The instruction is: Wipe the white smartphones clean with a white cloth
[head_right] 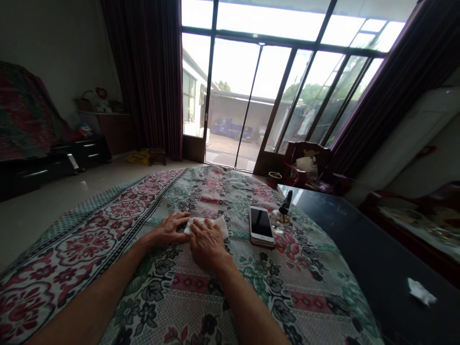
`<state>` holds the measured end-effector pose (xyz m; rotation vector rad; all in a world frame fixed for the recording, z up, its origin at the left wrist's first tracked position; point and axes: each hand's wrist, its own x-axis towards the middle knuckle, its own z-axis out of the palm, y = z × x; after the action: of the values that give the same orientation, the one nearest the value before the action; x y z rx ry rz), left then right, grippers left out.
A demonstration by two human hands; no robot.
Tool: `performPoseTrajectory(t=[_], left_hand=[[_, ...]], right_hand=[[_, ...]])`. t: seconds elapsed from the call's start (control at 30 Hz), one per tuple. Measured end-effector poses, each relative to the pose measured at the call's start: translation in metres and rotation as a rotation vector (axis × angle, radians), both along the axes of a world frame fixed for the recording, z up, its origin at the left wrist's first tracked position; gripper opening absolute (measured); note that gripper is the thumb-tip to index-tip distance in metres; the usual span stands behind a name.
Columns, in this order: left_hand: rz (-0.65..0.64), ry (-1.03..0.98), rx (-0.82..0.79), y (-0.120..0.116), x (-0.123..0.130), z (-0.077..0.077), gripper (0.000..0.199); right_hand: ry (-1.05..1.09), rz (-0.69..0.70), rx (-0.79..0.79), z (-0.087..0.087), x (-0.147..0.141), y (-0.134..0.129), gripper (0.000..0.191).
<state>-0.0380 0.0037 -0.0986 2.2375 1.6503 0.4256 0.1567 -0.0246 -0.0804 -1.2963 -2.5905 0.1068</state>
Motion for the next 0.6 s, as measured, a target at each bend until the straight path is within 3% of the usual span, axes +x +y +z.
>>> performPoseTrajectory(t=[0.3, 0.6], left_hand=[[0.05, -0.035, -0.031, 0.004, 0.004, 0.0, 0.074], [0.017, -0.071, -0.028, 0.009, 0.001, -0.004, 0.074]], right_hand=[[0.027, 0.029, -0.048, -0.003, 0.007, 0.003, 0.044], [0.036, -0.111, -0.008, 0.0, 0.044, -0.003, 0.042]])
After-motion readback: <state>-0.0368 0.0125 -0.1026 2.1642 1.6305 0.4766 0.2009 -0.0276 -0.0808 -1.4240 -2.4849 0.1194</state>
